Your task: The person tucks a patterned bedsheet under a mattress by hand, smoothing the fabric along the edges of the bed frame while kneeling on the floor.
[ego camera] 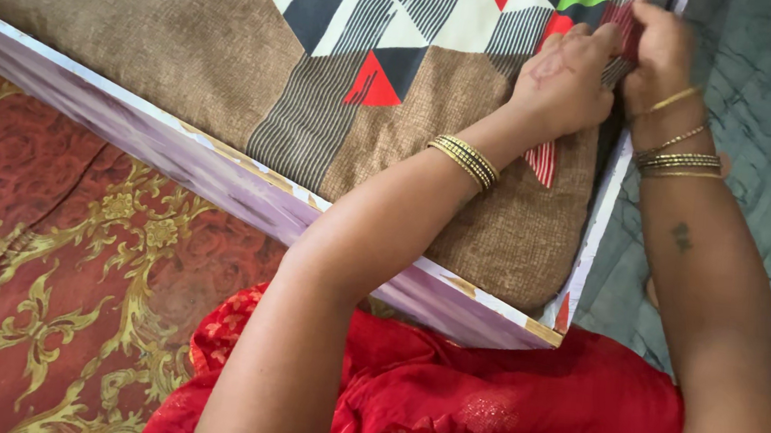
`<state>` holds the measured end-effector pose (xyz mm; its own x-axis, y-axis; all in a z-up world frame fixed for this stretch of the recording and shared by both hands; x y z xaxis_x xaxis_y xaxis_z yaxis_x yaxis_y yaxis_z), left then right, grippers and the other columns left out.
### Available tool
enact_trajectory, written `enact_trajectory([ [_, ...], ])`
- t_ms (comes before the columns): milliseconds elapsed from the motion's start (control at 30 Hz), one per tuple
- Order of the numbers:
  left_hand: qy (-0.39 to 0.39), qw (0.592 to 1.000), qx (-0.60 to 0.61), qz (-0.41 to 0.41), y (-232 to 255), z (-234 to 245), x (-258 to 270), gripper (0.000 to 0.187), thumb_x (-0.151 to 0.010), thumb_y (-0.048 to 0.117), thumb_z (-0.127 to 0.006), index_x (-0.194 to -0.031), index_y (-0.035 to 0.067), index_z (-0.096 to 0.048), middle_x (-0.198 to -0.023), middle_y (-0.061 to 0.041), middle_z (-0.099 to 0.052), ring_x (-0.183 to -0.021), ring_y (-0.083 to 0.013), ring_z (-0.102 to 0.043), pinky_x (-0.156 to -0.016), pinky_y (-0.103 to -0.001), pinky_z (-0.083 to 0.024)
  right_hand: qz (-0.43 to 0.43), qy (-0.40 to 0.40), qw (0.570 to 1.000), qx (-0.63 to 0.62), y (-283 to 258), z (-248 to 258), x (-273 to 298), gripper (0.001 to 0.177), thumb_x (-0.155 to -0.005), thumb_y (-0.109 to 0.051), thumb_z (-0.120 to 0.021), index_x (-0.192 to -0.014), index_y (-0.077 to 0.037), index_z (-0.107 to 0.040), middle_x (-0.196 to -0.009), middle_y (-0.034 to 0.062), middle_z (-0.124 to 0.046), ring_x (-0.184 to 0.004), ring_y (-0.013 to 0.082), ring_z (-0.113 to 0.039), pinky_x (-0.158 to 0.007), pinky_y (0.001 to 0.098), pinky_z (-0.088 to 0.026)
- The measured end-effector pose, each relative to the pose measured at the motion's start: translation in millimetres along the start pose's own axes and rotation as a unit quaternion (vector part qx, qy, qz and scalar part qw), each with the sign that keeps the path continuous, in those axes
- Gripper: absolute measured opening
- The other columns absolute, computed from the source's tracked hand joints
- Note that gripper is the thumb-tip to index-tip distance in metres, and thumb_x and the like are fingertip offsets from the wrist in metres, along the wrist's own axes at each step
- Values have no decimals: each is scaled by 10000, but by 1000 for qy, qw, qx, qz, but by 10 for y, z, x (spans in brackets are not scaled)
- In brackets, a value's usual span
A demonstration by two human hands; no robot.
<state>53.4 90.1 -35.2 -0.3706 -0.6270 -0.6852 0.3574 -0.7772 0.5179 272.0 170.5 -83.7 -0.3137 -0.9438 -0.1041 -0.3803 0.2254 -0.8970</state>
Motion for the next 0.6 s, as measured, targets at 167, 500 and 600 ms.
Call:
enact_trajectory([
  [167, 19, 999, 25, -6, 33, 110, -13, 428, -706, 203, -718, -1089, 123, -545, -1003, -97, -688, -1037, -318, -658, -935, -425, -514, -60, -38, 996, -55, -29, 16, 24, 88, -1037, -87, -664, -973, -31, -684, -915, 81, -733, -802, 211, -710, -762, 342, -572],
  [500, 4, 1000, 18, 3, 85, 113, 43, 374, -702, 195, -703, -1046, 121, -575, -963, -102, -670, -1003, -327, -655, -931, -421, -515, -86, -38, 994, -55, -26, -83, 67, 102, -1023, -143, -679, -1007, -43, -692, -928, 81, -751, -807, 226, -709, -733, 369, -589],
  [600, 12, 1000, 28, -5, 69, 94, 48, 360, -691, 199, -695, -1021, 117, -577, -961, -100, -669, -1001, -315, -660, -929, -410, -519, -103, -10, 990, -94, -63, -109, 104, 107, -1019, -127, -681, -1020, -21, -695, -961, 113, -762, -839, 254, -739, -778, 395, -628],
])
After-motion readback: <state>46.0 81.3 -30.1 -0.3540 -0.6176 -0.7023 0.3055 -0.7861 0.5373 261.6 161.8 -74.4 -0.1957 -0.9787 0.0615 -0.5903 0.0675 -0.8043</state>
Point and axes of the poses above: each hand's wrist, its own x-axis away from the middle knuckle, its own z-axis out of the back of the hand, y = z × x, the point moved 1 cm from there along -x, towards the middle knuckle
